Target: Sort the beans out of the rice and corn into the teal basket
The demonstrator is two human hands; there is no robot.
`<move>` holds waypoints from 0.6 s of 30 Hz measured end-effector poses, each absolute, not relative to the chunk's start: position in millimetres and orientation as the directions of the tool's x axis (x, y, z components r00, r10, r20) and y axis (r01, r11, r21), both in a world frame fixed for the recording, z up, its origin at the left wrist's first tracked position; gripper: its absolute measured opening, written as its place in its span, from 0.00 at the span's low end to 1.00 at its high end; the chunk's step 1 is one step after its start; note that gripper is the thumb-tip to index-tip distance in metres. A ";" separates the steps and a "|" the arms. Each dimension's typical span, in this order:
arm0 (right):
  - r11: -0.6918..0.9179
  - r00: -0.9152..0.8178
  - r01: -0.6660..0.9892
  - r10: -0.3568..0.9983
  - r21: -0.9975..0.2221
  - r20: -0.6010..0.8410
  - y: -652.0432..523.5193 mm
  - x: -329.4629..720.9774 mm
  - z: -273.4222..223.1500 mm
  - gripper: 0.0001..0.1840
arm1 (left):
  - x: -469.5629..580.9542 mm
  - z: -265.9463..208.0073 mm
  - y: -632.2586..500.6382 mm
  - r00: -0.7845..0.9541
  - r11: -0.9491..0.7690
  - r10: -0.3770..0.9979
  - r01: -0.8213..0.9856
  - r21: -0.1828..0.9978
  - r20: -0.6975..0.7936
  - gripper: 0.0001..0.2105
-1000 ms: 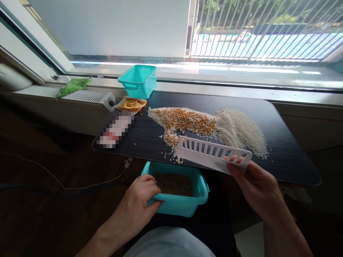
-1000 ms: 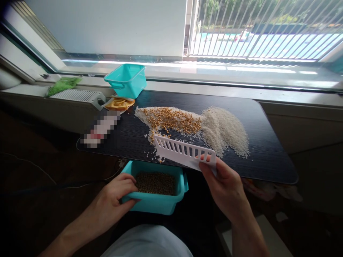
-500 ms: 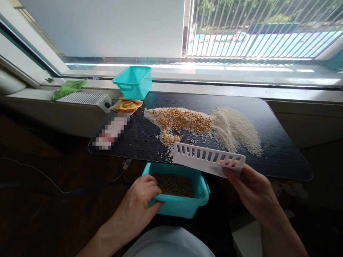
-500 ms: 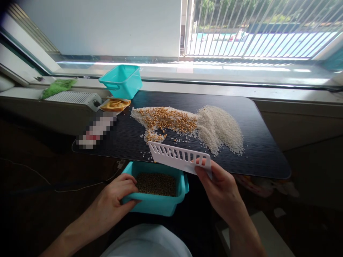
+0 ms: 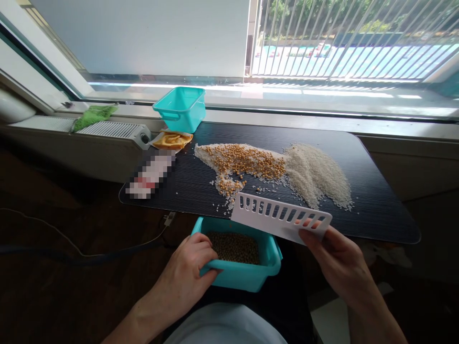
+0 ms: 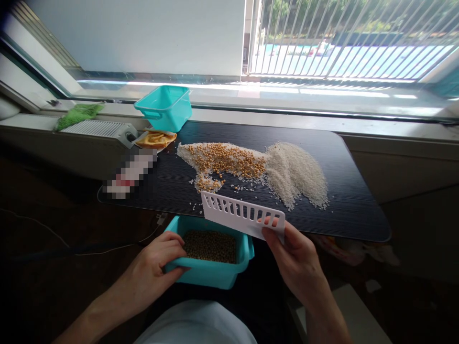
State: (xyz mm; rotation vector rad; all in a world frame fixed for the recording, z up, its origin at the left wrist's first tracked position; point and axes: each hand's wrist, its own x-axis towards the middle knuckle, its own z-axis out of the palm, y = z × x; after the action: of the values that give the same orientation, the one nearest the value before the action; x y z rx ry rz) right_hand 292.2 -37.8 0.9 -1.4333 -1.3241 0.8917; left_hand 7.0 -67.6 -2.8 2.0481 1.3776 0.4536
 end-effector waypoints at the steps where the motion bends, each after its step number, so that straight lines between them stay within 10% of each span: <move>1: 0.042 0.150 0.277 0.985 -0.960 0.086 -38.1 289.6 1.1 0.14 | 7.0 -3.3 -67.7 0.397 -0.264 0.916 0.704 0.659 -0.057 0.09; 11: 0.100 0.030 0.089 0.994 -0.991 0.103 -59.4 226.9 -25.0 0.11 | 5.4 -1.8 -67.0 0.422 -0.301 0.905 0.720 0.625 -0.050 0.09; 18: 0.033 0.308 0.130 0.949 -0.991 0.072 -73.0 250.0 -39.1 0.10 | 4.6 -4.6 -67.9 0.414 -0.310 0.910 0.735 0.604 -0.037 0.10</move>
State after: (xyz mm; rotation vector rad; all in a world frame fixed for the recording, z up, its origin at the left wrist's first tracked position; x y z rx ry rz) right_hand 250.0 -73.0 -39.1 -1.3926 -1.0813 0.8727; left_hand 4.6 -67.9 -4.6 2.1307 1.3906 0.4239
